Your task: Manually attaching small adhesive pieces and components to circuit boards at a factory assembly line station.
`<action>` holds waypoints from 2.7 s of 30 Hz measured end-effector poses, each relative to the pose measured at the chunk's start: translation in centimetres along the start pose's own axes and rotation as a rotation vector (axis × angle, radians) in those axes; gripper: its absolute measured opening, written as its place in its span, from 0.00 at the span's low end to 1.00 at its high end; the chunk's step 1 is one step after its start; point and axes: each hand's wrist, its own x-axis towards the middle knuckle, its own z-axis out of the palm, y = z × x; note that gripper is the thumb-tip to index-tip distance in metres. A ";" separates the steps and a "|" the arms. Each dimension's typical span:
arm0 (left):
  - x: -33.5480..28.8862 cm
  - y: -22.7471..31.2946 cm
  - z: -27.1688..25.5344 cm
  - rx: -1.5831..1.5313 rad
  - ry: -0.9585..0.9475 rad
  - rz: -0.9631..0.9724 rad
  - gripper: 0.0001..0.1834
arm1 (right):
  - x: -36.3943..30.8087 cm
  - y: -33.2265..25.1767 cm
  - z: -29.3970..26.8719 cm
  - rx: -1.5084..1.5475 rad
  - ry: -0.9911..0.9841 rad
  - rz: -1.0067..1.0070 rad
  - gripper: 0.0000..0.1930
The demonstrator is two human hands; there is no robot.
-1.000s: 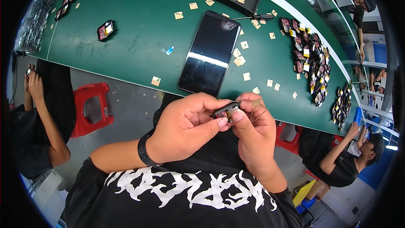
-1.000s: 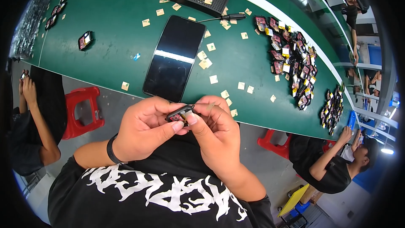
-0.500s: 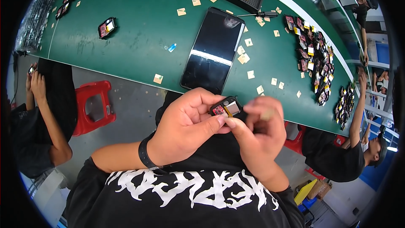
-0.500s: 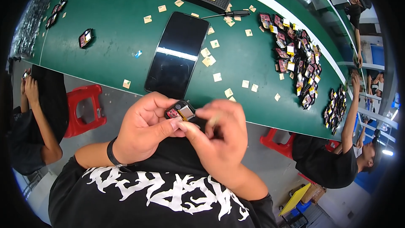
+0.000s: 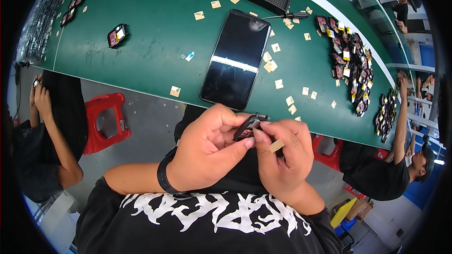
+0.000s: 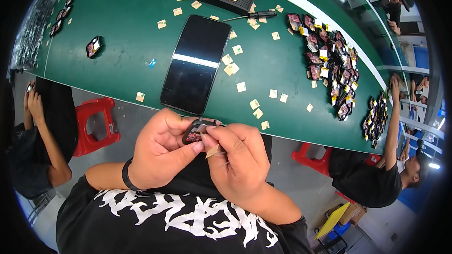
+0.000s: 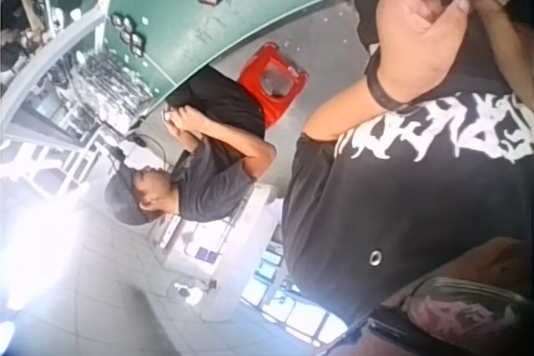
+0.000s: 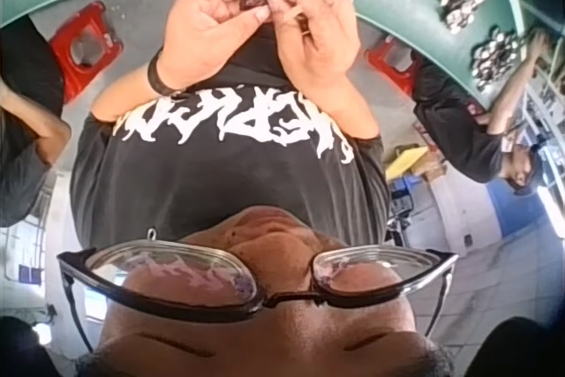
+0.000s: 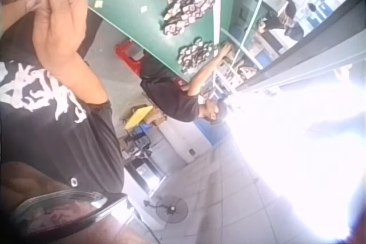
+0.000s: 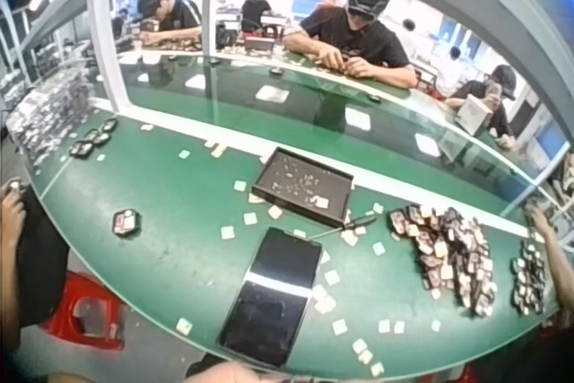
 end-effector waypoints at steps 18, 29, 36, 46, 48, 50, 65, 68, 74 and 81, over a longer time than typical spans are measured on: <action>0.4 1.7 -0.3 0.058 0.037 -0.193 0.18 | 0.9 0.0 -2.3 0.101 -0.112 0.147 0.13; 0.3 2.5 -0.9 0.470 -0.093 -0.103 0.22 | 3.0 0.6 -4.0 -0.021 -0.412 -0.147 0.12; 0.7 3.0 -1.4 0.765 -0.278 0.070 0.25 | 3.7 0.2 -4.6 -0.153 -0.572 -0.185 0.11; 0.9 3.6 -1.9 0.651 -0.330 -0.208 0.23 | 2.4 -0.5 -4.7 -0.271 -0.592 -0.304 0.12; 0.9 3.5 -2.0 0.597 -0.321 -0.248 0.22 | 2.5 -0.4 -4.7 -0.271 -0.599 -0.314 0.12; 0.9 3.6 -2.1 0.543 -0.311 -0.285 0.22 | 2.7 -0.4 -4.9 -0.250 -0.621 -0.315 0.13; 0.3 3.6 -3.0 0.103 -0.230 -0.492 0.24 | 1.5 -0.7 -4.5 -0.124 -0.563 -0.235 0.19; 0.2 3.1 -2.9 0.084 -0.261 -0.398 0.23 | 0.5 0.8 -3.7 -0.184 -0.433 -0.403 0.15; 0.5 4.4 -2.4 0.338 -0.192 -0.555 0.20 | 0.7 1.6 -3.1 -0.225 -0.415 -0.523 0.12; 0.4 5.0 -2.9 0.279 -0.206 -0.558 0.21 | 1.2 2.0 -2.9 -0.178 -0.448 -0.515 0.13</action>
